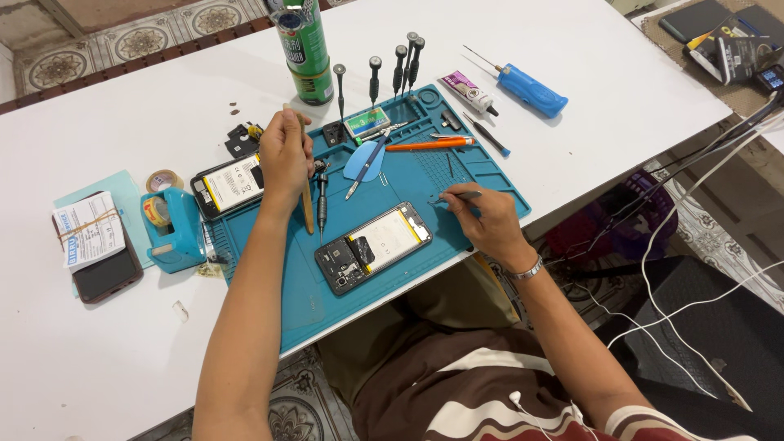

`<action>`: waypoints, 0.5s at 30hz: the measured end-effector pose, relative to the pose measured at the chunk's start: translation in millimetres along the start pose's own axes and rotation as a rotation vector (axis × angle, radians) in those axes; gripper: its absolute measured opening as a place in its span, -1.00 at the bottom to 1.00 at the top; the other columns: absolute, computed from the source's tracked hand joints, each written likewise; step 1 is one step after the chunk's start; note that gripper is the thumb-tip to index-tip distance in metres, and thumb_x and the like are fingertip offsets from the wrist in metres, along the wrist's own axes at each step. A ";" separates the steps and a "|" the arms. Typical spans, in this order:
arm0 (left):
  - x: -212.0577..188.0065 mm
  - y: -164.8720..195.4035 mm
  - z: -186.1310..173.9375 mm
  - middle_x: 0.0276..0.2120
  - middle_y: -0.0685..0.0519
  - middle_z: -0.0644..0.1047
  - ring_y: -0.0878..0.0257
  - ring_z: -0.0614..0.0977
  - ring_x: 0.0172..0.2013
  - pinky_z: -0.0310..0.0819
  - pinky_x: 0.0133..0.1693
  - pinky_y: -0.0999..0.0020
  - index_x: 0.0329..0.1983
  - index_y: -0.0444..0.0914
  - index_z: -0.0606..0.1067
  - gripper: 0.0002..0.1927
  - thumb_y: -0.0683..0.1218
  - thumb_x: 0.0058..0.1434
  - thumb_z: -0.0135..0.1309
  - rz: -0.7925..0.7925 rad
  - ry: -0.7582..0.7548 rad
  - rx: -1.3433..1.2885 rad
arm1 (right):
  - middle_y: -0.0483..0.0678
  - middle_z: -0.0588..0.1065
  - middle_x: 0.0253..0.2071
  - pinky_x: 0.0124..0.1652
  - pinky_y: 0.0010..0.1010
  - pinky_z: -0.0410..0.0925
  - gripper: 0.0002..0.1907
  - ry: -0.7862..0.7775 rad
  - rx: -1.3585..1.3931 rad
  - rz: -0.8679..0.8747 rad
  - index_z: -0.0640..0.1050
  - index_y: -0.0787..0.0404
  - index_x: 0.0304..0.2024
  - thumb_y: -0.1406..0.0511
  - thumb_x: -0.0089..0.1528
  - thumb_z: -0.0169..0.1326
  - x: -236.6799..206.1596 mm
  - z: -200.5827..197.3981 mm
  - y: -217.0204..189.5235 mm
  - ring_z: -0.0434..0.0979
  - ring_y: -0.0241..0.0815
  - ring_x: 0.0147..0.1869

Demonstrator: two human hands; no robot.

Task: The person uses tweezers and a screwdriver to manipulate internal components of a disassembled mobile phone on a blue work mat. They adjust small parts near the battery and camera area, then use a screwdriver to tighten or loosen screws on the phone's frame.

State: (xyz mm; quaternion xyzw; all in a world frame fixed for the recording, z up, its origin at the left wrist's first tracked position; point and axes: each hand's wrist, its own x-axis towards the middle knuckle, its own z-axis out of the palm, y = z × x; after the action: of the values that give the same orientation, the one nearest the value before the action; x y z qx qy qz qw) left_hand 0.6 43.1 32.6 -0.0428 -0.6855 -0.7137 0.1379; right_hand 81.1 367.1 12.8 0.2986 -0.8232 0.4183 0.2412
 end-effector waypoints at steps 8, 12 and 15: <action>1.1 -4.8 -1.3 -0.62 0.18 0.28 0.48 0.28 -0.70 0.19 -0.67 0.53 -0.20 -0.25 0.38 -0.55 0.19 0.55 -0.30 0.008 -0.004 -0.001 | 0.00 0.65 -0.33 -0.39 -0.53 0.49 -0.91 0.020 -0.052 0.036 0.58 0.29 -0.13 0.40 0.33 0.18 -1.2 3.7 6.1 0.70 -0.24 -0.32; 1.9 -5.1 -1.7 -0.62 0.19 0.28 0.48 0.29 -0.70 0.19 -0.67 0.54 -0.20 -0.24 0.38 -0.54 0.19 0.56 -0.32 0.007 -0.008 0.014 | 0.01 0.66 -0.29 -0.37 -0.54 0.51 -0.91 -0.001 -0.025 -0.011 0.57 0.28 -0.12 0.40 0.33 0.17 -0.9 3.3 7.6 0.71 -0.23 -0.29; 1.7 -4.9 -1.3 -0.62 0.19 0.28 0.48 0.29 -0.70 0.20 -0.67 0.54 -0.20 -0.24 0.38 -0.54 0.19 0.56 -0.32 0.005 -0.008 0.018 | 0.00 0.65 -0.31 -0.37 -0.53 0.51 -0.91 -0.005 -0.033 0.010 0.58 0.28 -0.12 0.41 0.33 0.18 -0.8 3.2 6.3 0.71 -0.23 -0.30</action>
State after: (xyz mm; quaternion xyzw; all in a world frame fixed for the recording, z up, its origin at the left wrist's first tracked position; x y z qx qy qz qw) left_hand -2.1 41.7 28.3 -0.0461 -0.6923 -0.7069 0.1372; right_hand 76.8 367.6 7.1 0.2917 -0.8321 0.4049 0.2421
